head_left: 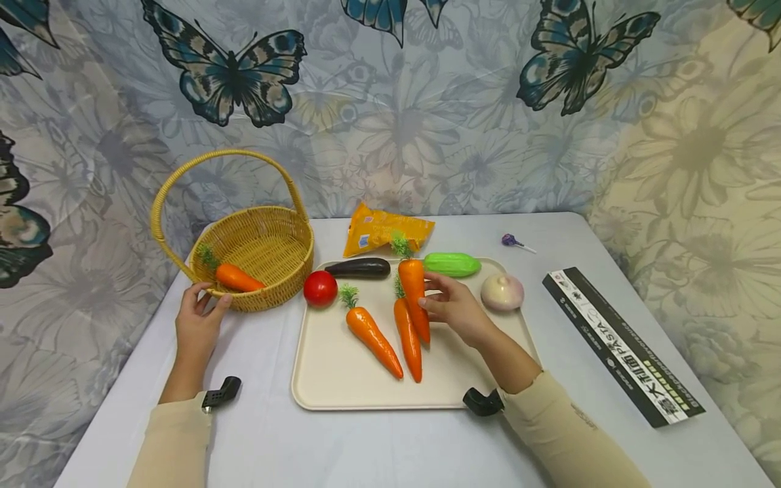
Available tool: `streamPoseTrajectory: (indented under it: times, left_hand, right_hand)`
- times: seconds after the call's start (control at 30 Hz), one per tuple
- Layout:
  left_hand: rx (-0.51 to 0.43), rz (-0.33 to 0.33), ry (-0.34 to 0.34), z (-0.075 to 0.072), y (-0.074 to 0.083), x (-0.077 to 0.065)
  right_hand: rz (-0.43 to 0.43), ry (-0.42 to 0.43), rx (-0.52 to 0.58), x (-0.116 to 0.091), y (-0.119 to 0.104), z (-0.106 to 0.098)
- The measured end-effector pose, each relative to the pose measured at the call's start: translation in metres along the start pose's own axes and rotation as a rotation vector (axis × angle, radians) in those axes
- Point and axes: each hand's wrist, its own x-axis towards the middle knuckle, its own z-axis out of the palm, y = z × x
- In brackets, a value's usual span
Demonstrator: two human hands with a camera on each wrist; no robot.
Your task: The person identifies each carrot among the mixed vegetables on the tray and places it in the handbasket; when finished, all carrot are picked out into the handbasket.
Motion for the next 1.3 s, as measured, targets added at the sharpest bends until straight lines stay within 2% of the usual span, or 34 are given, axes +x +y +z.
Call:
streamPoseTrajectory:
  times: [0.47,0.73,1.1,1.3]
  left_hand:
    - [-0.002,0.040,0.004,-0.001,0.000,0.000]
    - [0.004,0.034,0.010,-0.002,-0.002,0.000]
    - [0.012,0.023,0.006,-0.002,0.001,0.003]
    - [0.016,0.013,0.010,0.000,0.001,0.000]
  right_hand:
    - [-0.030,-0.021,-0.042,0.049,-0.021,0.038]
    - [-0.053,-0.070,-0.059,0.076,-0.031,0.066]
    - [-0.051,-0.145,0.012,0.108,-0.044,0.110]
    - [-0.071,-0.196,0.005,0.125,-0.051,0.128]
